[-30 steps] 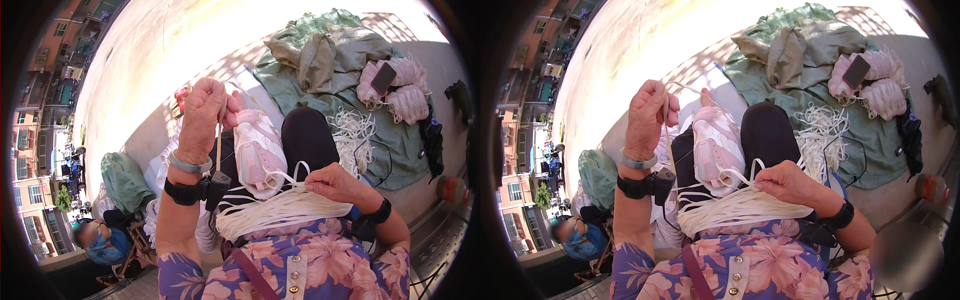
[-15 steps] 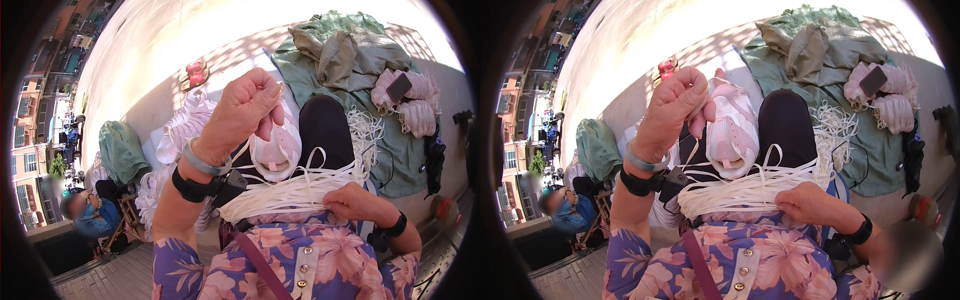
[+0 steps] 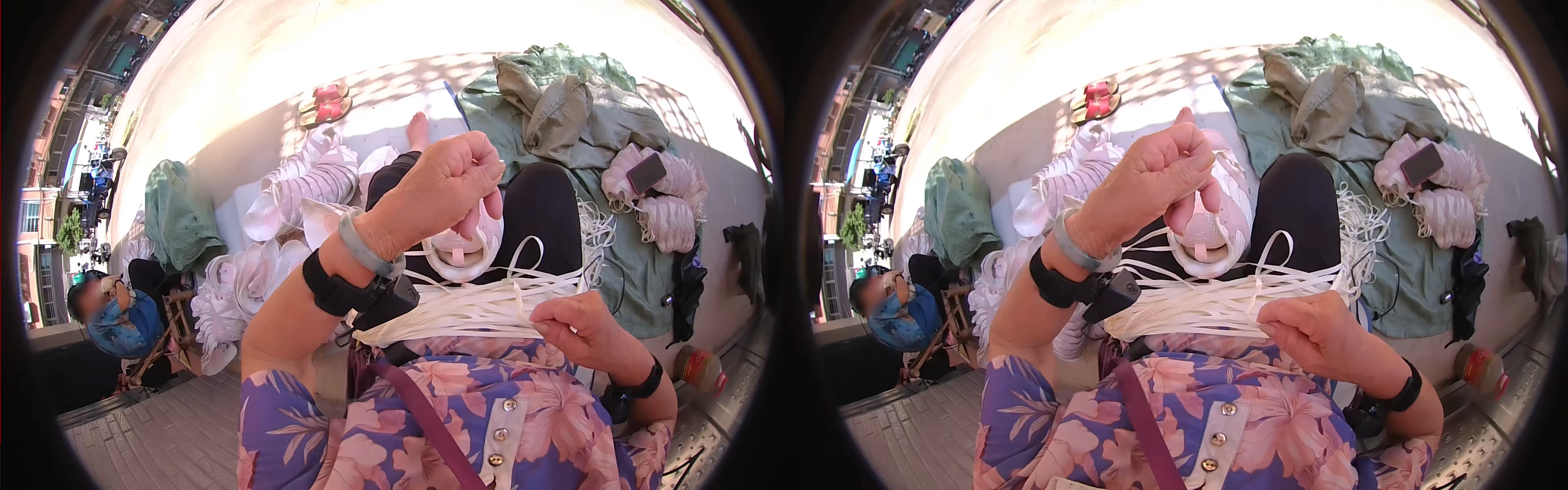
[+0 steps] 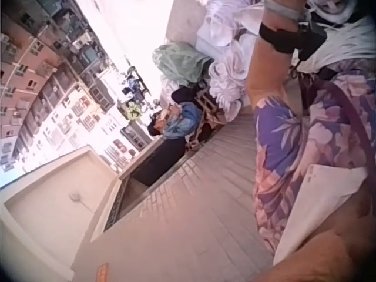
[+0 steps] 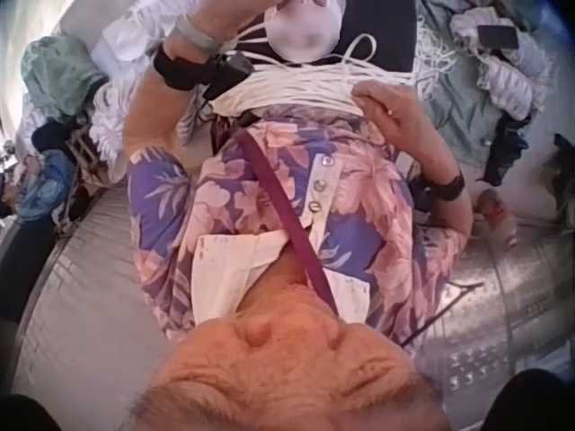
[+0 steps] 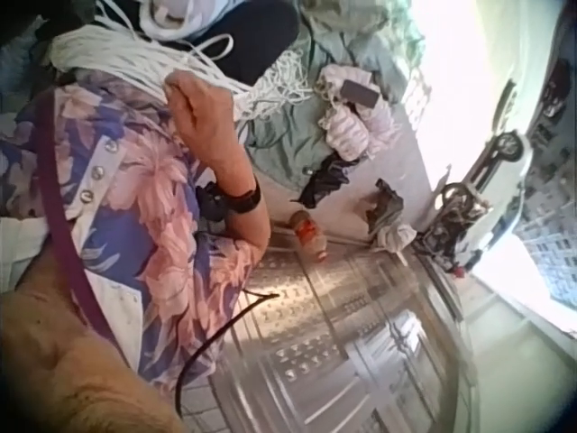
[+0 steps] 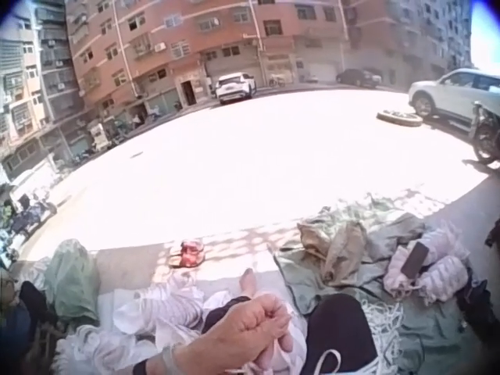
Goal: The recorder is threading long white laces through the eyelets of a pink and white shoe upper.
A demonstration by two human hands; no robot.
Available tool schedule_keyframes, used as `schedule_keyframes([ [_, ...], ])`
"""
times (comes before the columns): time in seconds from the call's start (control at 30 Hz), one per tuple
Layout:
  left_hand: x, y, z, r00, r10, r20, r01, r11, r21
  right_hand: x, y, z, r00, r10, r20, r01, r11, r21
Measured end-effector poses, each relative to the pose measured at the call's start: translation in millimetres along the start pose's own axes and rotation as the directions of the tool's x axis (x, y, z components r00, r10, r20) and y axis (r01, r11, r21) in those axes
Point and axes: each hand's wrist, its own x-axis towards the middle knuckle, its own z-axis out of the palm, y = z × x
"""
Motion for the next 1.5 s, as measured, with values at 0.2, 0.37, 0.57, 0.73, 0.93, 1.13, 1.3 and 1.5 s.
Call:
schedule_keyframes([
  [0.2, -8.3, 13.2, -25.0, 0.997, -0.081, -0.011, 0.082, 0.994, 0.078, 68.5, -40.9, 8.3, 0.918, -0.079, 0.388, -0.015, 0.972, 0.233],
  [0.37, -13.0, 19.3, -32.6, 0.995, -0.104, -0.007, 0.103, 0.983, 0.154, 96.0, -71.3, 69.4, 0.823, -0.453, 0.342, 0.326, 0.871, 0.368],
  [0.57, -16.8, 27.1, -22.3, 0.999, -0.009, 0.042, -0.003, 0.963, 0.268, 122.5, -42.4, 111.9, 0.683, -0.465, 0.564, 0.521, 0.851, 0.071],
  [0.73, -33.8, 18.2, -13.1, 0.993, 0.104, 0.059, -0.120, 0.840, 0.529, 89.2, -25.2, 30.7, 0.833, -0.528, -0.165, 0.518, 0.849, -0.103],
  [0.93, -18.7, 18.6, -1.7, 0.942, 0.333, 0.045, -0.297, 0.762, 0.576, 100.6, 6.8, -0.2, 0.972, -0.086, -0.217, 0.145, 0.951, 0.274],
  [1.13, -21.6, 11.5, -26.4, 0.976, 0.217, 0.027, -0.195, 0.810, 0.553, 96.9, 33.0, -46.9, 0.923, -0.189, -0.336, 0.140, 0.976, -0.166],
  [1.3, -27.3, -47.6, -54.0, 0.996, 0.067, -0.052, -0.041, 0.913, 0.406, 82.9, 100.3, -105.2, 0.882, -0.255, -0.397, 0.058, 0.894, -0.445],
  [1.5, -46.7, -81.5, -61.1, 0.974, -0.223, -0.031, 0.224, 0.939, 0.261, 45.8, 181.2, -180.2, 0.786, -0.243, -0.568, -0.310, 0.639, -0.704],
])
